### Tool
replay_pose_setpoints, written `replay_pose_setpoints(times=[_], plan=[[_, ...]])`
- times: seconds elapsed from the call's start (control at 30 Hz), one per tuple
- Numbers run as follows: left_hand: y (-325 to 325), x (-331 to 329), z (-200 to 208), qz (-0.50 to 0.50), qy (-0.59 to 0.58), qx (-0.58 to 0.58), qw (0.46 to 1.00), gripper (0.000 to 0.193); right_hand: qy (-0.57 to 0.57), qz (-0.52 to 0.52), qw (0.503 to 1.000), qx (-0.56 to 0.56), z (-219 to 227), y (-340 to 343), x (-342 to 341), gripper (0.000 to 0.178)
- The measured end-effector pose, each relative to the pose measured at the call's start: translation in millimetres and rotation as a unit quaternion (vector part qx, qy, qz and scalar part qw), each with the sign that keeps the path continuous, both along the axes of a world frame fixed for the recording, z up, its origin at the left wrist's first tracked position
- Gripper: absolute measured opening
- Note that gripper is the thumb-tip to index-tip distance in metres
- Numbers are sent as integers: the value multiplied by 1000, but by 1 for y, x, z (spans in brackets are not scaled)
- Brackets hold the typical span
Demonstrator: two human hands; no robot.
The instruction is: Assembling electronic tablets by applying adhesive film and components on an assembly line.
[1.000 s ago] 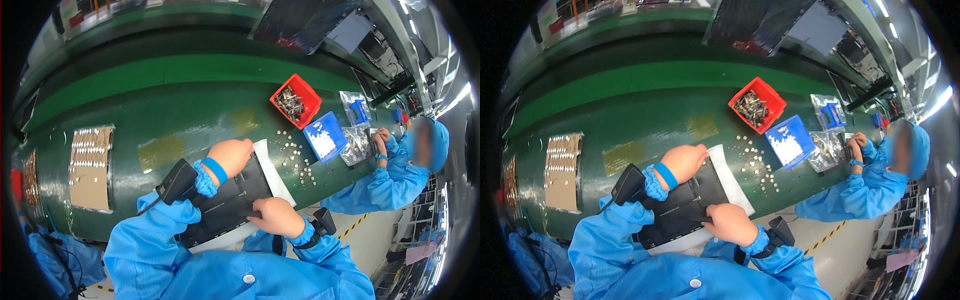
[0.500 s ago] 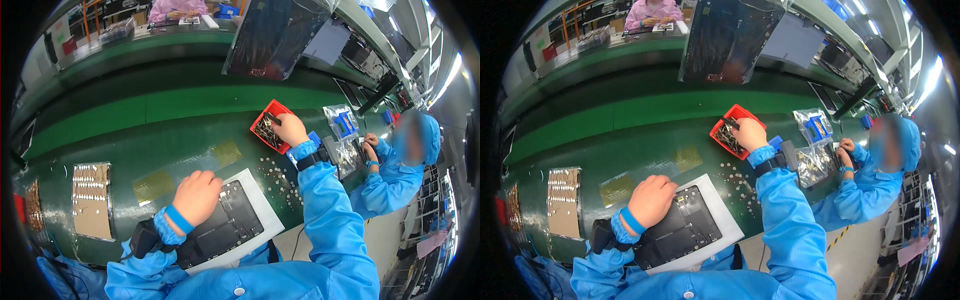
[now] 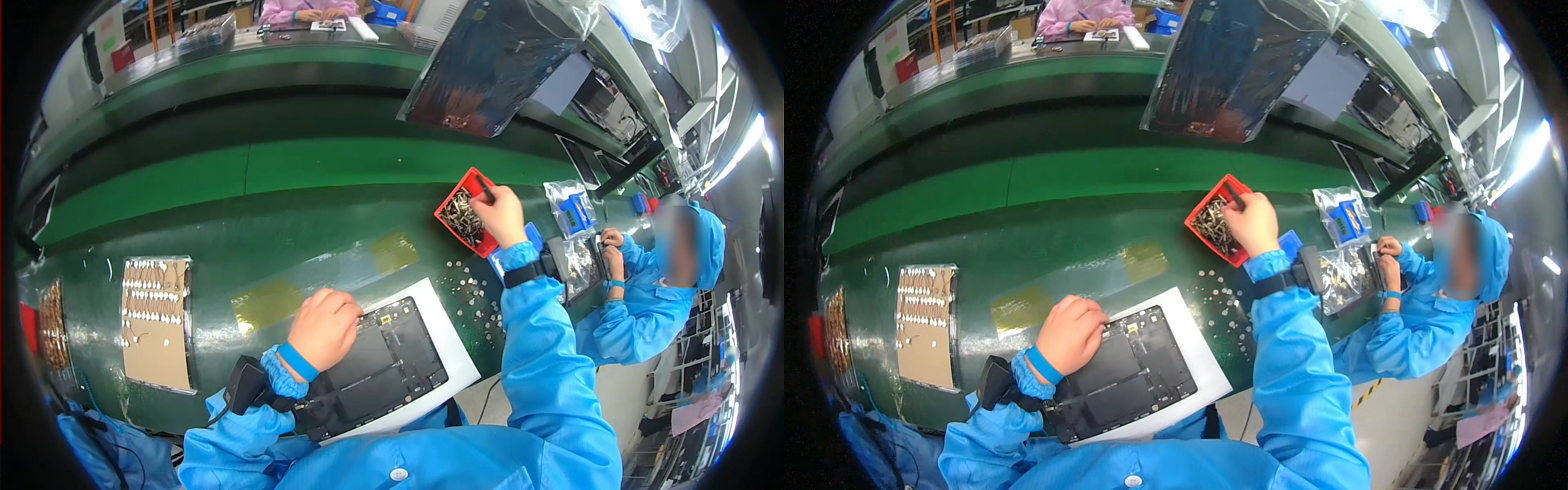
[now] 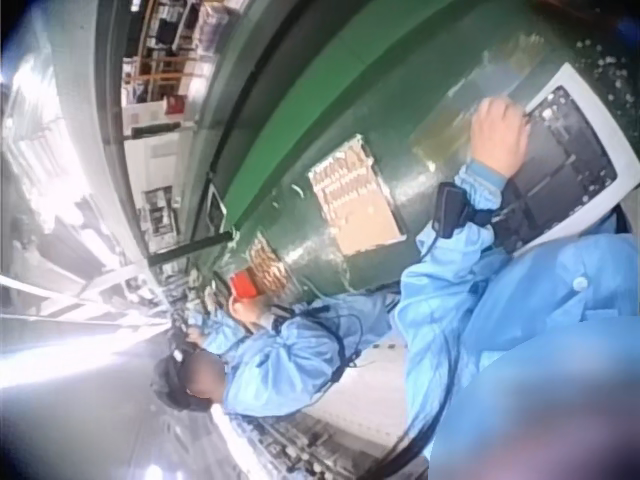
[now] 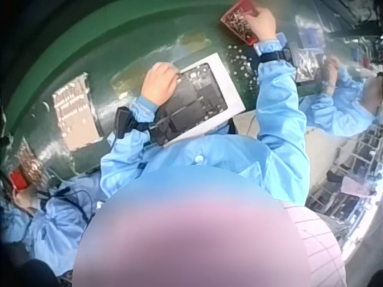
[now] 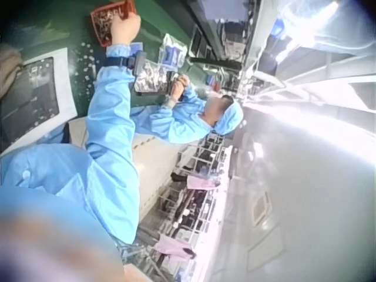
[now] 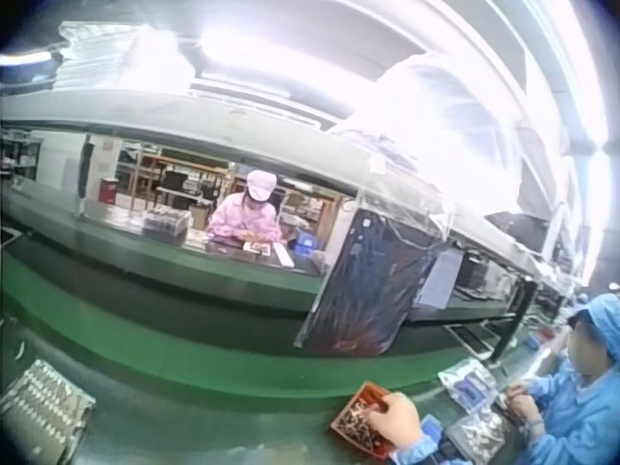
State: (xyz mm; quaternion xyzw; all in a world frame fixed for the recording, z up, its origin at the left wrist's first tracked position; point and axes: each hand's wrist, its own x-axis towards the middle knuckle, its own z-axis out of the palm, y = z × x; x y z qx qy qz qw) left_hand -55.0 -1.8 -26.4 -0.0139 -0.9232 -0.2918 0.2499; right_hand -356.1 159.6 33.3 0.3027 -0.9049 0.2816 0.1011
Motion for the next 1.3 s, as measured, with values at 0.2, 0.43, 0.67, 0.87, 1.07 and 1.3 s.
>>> replay_pose_setpoints(times=[0.2,0.43,0.67,0.87,1.07,1.3], plan=[[-1,2,-4,1,13,12,1000,15,-197,95,976,-9,2,8,98,15],[0,3,-7,7,36,15,999,16,-184,136,972,48,-36,5,147,15],[0,3,-7,13,35,16,999,15,-146,102,980,94,-44,3,151,17],[0,3,-7,30,38,2,999,15,-184,118,964,152,-35,-7,139,17],[-2,7,-2,47,30,-5,998,13,-192,169,947,193,-25,-10,132,18],[-12,44,22,174,-73,-117,975,24,-214,299,916,-162,-10,-37,155,12]])
